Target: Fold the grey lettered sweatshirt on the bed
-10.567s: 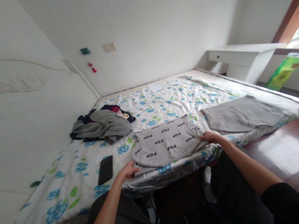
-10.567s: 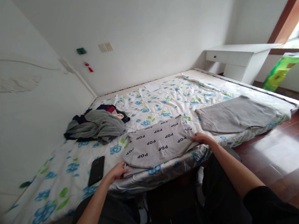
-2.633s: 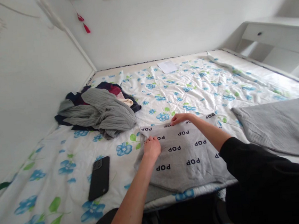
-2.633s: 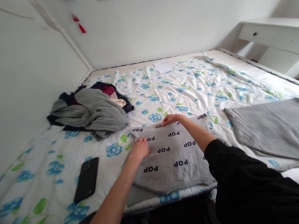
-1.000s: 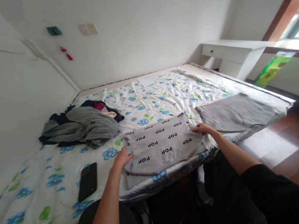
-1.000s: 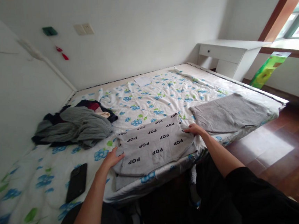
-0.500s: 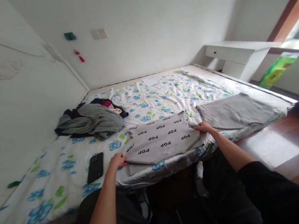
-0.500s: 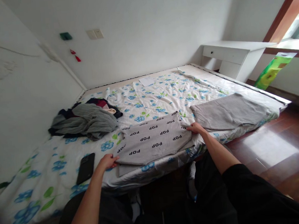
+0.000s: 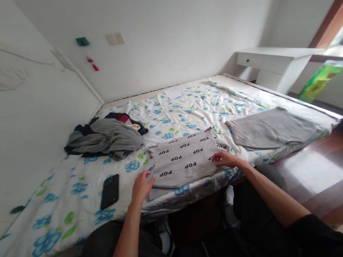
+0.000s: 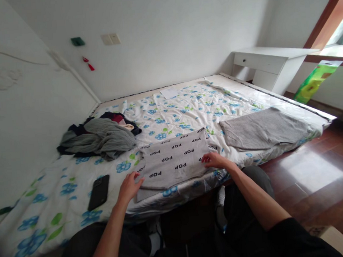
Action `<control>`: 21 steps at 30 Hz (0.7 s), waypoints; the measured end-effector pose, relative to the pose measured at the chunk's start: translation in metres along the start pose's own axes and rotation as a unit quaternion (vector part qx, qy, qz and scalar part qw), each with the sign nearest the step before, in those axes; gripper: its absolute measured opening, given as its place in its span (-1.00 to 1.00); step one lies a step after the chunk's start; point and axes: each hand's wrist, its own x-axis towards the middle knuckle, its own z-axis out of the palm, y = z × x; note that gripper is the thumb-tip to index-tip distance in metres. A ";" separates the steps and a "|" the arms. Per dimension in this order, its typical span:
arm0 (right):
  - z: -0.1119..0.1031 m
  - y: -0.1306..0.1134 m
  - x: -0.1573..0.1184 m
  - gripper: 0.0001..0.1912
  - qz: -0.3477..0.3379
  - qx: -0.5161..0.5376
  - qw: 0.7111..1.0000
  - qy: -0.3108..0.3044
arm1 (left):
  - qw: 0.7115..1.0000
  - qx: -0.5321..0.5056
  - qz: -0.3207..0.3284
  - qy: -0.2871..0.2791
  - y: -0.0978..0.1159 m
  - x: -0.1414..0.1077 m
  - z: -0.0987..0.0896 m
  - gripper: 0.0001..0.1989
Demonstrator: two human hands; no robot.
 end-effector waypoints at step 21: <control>0.001 -0.023 0.019 -0.78 0.041 0.030 0.979 -0.196 | 0.952 0.048 0.192 -0.235 0.042 -0.001 0.010 -0.84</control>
